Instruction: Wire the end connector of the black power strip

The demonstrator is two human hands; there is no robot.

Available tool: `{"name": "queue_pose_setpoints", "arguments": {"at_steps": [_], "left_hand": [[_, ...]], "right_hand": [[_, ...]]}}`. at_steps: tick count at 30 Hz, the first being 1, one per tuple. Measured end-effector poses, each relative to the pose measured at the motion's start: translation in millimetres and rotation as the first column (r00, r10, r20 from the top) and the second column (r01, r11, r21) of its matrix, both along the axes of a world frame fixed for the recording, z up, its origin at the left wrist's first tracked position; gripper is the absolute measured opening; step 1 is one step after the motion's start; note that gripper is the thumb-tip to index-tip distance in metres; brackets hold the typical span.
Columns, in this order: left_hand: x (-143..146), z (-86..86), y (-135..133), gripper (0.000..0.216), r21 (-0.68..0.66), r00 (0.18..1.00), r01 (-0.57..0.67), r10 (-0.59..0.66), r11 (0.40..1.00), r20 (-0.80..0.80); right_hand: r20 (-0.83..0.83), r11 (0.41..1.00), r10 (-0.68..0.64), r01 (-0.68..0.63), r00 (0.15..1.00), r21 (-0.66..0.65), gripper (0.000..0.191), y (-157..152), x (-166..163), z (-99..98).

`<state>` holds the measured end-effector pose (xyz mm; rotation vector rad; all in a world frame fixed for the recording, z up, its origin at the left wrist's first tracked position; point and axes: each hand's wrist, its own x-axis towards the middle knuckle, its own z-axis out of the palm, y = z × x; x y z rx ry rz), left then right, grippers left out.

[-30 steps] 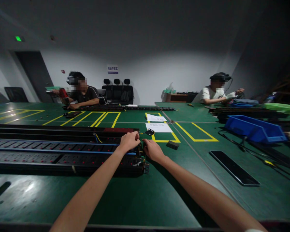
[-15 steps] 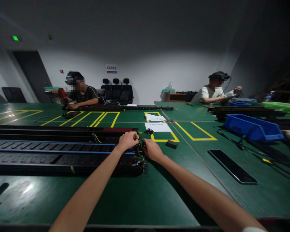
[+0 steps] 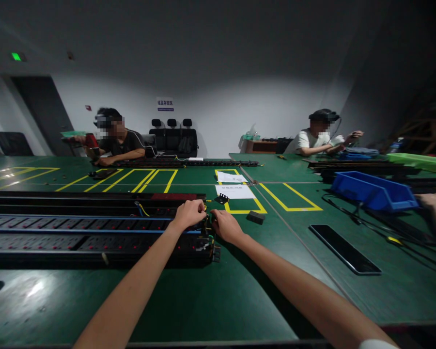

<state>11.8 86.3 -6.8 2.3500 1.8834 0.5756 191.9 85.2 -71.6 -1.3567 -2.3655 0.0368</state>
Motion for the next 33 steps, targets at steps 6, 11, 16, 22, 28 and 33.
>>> {"name": "queue_pose_setpoints", "arguments": {"at_steps": [6,11,16,22,28,33], "left_hand": [[0.1,-0.9,1.1,0.013,0.003,1.0,0.007,-0.007,1.0,-0.011],[0.2,-1.5,2.1,0.013,0.0,1.0,0.003,-0.003,1.0,-0.016],[-0.1,-1.4,2.9,0.013,0.002,1.0,-0.015,0.015,1.0,-0.011],[-1.0,-1.5,5.1,0.014,-0.028,0.999,-0.037,0.037,0.999,0.007],[-2.0,-4.0,7.3,0.015,-0.026,0.999,-0.036,0.036,0.999,0.004],[-1.6,-4.3,7.8,0.017,-0.028,0.999,-0.04,0.04,0.999,-0.003]], "right_hand": [[-0.003,1.0,0.007,-0.007,1.0,0.01,0.04,-1.9,0.2,2.0],[0.008,1.0,0.007,-0.007,1.0,0.002,0.04,-1.4,0.2,2.3],[-0.033,1.0,0.012,-0.011,0.999,0.015,0.04,-2.5,-0.1,4.2],[-0.086,0.999,0.012,-0.009,0.996,0.038,0.027,-2.4,0.1,4.3],[-0.111,0.994,0.068,-0.058,0.992,0.09,0.026,-0.7,0.6,1.2],[-0.118,0.994,0.073,-0.062,0.99,0.094,0.027,-0.8,0.3,0.7]]}}
